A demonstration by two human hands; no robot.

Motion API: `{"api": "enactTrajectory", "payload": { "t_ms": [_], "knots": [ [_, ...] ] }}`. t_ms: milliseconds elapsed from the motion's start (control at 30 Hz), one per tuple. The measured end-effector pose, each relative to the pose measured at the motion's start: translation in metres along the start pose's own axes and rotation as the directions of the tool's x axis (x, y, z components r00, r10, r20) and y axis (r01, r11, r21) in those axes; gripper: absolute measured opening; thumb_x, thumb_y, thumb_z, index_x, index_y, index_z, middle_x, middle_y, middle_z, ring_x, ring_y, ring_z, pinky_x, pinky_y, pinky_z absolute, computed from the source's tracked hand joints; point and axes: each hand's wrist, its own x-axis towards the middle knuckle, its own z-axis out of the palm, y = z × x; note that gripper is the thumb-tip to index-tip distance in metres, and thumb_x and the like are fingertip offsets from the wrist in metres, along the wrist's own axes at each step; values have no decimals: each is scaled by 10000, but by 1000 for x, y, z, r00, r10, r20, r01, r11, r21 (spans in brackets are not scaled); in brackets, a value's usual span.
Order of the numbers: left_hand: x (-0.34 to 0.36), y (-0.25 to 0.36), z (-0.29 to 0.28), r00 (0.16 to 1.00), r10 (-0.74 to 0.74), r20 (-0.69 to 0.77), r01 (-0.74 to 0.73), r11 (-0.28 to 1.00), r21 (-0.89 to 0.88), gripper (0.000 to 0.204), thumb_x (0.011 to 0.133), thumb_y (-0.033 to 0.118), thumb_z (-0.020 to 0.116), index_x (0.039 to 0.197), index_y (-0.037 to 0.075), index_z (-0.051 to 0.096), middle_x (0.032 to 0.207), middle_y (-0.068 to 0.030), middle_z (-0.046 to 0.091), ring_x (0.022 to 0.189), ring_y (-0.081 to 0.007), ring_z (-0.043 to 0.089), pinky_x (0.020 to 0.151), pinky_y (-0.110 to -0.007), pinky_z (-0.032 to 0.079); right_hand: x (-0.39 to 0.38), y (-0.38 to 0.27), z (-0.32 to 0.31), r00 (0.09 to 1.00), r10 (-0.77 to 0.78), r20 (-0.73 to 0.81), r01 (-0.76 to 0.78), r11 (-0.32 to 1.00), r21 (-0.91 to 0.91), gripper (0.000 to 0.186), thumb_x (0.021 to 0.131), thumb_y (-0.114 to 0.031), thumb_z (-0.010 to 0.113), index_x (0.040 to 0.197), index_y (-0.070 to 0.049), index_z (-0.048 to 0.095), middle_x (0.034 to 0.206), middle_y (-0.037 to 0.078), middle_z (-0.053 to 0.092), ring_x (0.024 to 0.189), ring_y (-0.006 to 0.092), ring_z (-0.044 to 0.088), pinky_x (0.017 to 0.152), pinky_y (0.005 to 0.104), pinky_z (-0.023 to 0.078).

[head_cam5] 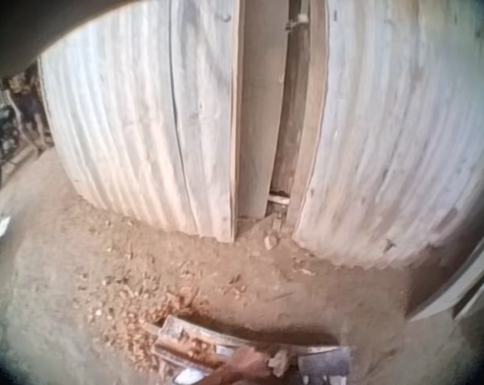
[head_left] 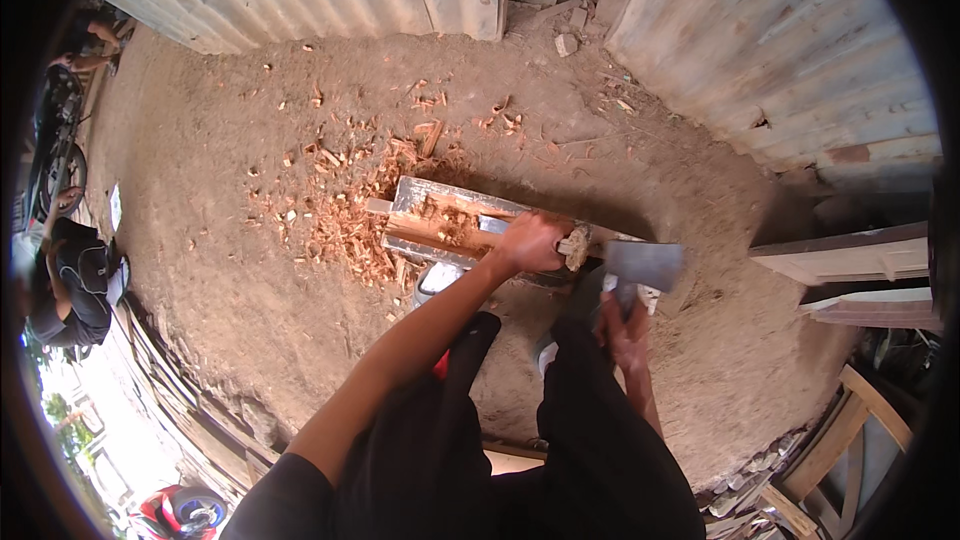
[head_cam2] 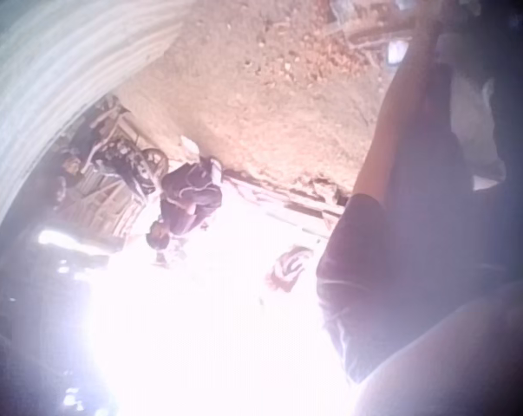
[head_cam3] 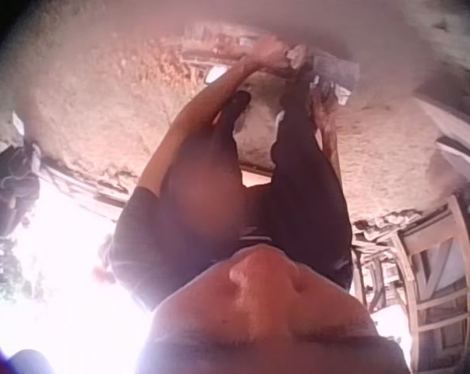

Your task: The person uses a machete to repeatedly strike and shape a small piece of wood clamped in a wooden vise. Wood shavings accumulate on the ground as the person continues to carve the wood.

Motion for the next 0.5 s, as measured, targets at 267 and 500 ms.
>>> {"api": "enactTrajectory", "payload": {
  "t_ms": [267, 500],
  "knots": [
    [-4, -6, 8, 1000, 2, 0, -2, 1000, 3, 292, 719, 323, 718, 937, 130, 731, 759, -185, 722, 743, -385, 728, 694, -500, 580, -2, -9, -10, 991, 129, -22, -124, 982, 140, 298, 1000, -245, 684, 1151, 1, 611, 676, 58, 612, 514, 155, 574, 478, 338, 452],
    [-6, -9, 9, 999, 20, -29, -21, 1000, -22, 295, 726, 328, 713, 935, 120, 730, 790, -195, 729, 760, -388, 733, 713, -505, 586, 1, -33, -8, 984, 142, 109, -147, 988, 37, 320, 994, -302, 697, 995, -12, 562, 678, 28, 557, 522, 121, 509, 486, 305, 418]
  ]
}}
